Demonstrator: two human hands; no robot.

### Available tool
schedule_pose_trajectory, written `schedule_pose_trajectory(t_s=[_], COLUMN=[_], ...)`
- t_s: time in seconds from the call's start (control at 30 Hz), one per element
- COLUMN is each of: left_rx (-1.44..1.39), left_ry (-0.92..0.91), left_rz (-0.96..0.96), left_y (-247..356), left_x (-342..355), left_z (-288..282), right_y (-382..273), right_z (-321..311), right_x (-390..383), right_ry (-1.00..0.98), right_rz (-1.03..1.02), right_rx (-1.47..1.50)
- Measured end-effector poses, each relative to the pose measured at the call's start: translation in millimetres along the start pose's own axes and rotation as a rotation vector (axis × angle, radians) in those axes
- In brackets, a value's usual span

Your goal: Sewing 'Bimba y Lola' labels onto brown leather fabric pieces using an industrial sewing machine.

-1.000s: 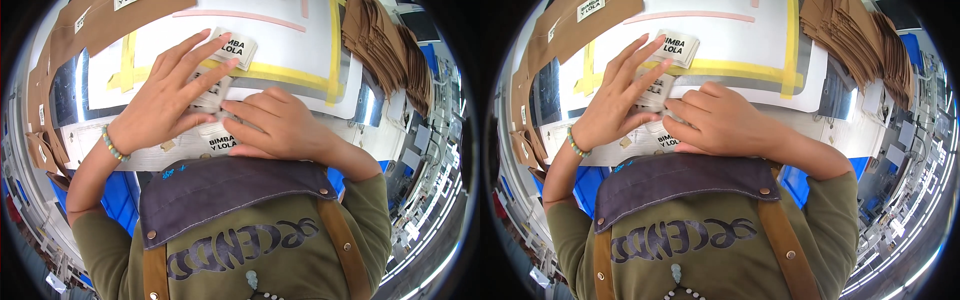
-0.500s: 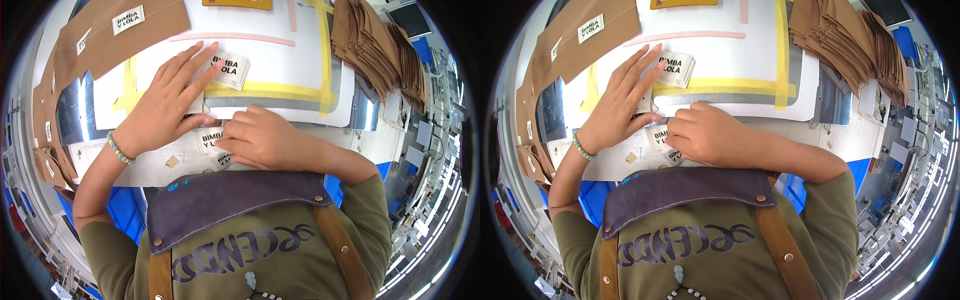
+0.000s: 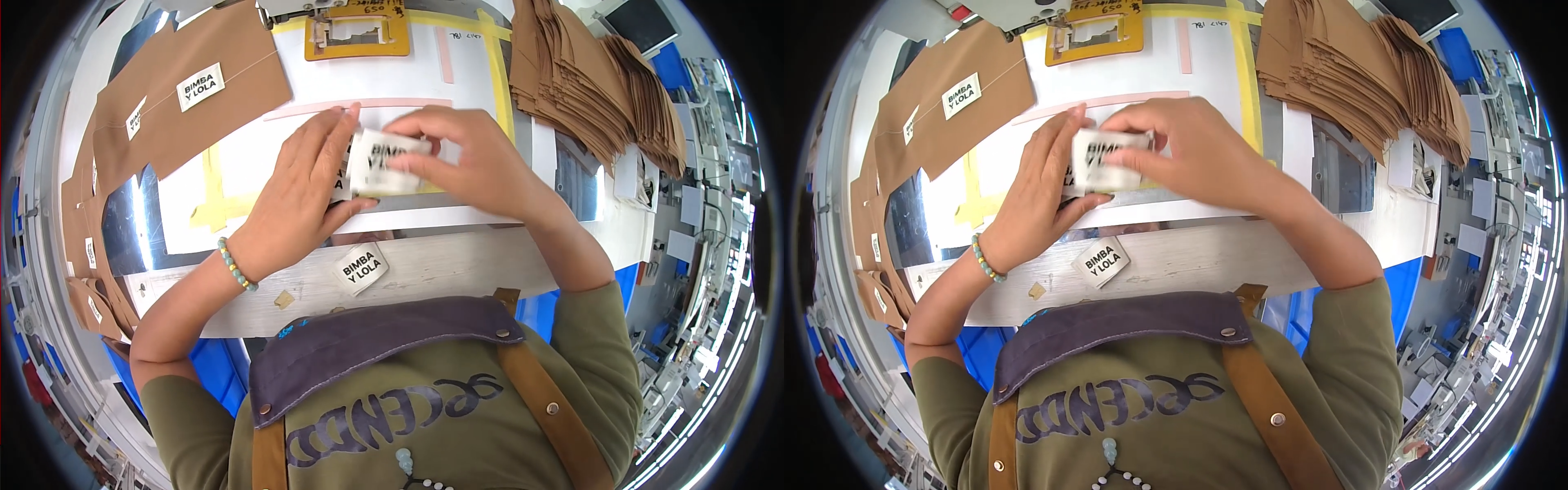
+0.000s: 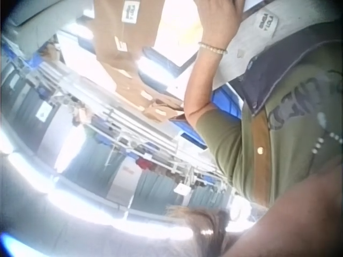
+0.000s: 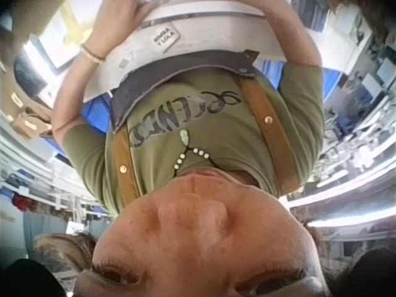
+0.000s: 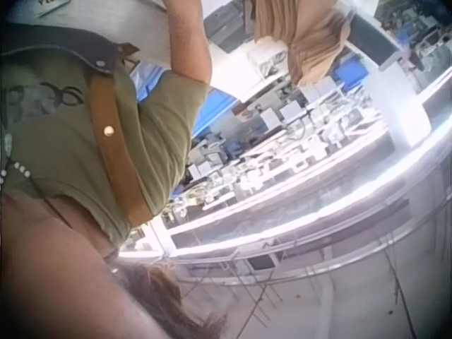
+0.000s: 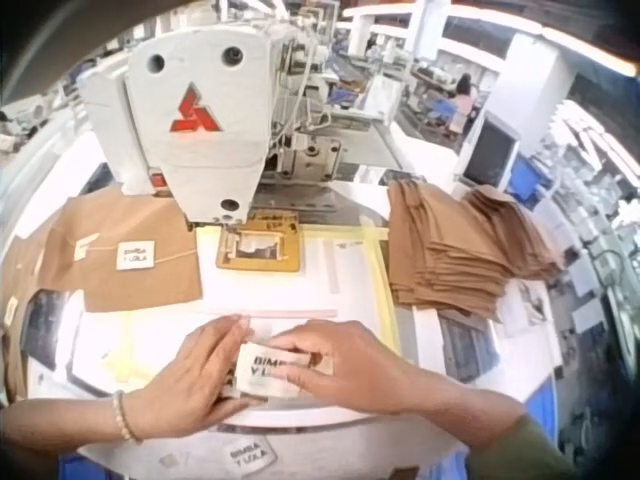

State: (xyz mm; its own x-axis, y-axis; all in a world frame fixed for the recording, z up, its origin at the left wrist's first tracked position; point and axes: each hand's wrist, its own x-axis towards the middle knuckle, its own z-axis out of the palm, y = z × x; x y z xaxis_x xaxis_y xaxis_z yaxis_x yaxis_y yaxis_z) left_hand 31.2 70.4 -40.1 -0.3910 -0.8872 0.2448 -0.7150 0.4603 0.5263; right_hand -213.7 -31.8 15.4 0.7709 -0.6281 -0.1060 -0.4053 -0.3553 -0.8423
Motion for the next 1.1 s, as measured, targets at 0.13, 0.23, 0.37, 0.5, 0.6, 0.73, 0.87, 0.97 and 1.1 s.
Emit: schedule_pose_trajectory(t_s=[0.13, 0.23, 0.37, 0.5, 0.6, 0.73, 0.87, 0.97, 1.1], left_rx=[-0.122, -0.159, -0.039, -0.029, -0.008, 0.082, 0.043, -0.02, -0.178], left_ry=[0.048, 0.041, 0.115, 0.027, -0.05, -0.158, -0.228, -0.248, -0.045], left_rz=[-0.107, -0.144, -0.058, 0.03, 0.132, 0.245, 0.215, 0.181, 0.151], left_y=[4, -1, -6, -13, -15, -9, -9, -14, -20], left_x=[3, -9, -24, -9, 4, 22, 23, 23, 25], left_z=[-3, -16, -28, -29, -29, -23, -14, -12, -21], right_y=[39, 40, 25, 14, 31, 35, 26, 11, 5], right_z=[6, -7, -8, 45, 78, 82, 77, 43, 7], right_x=[4, 2, -19, -35, -37, -42, -43, -42, -19], right_ry=[0.364, 0.399, 0.212, -0.057, -0.072, -0.104, -0.124, 0.083, 0.615], right_rz=[-0.359, -0.411, -0.554, -0.906, -1.025, -1.091, -1.042, -0.873, -0.871], right_rx=[-0.425, -0.436, -0.409, -0.504, -0.491, -0.534, -0.504, -0.412, -0.598])
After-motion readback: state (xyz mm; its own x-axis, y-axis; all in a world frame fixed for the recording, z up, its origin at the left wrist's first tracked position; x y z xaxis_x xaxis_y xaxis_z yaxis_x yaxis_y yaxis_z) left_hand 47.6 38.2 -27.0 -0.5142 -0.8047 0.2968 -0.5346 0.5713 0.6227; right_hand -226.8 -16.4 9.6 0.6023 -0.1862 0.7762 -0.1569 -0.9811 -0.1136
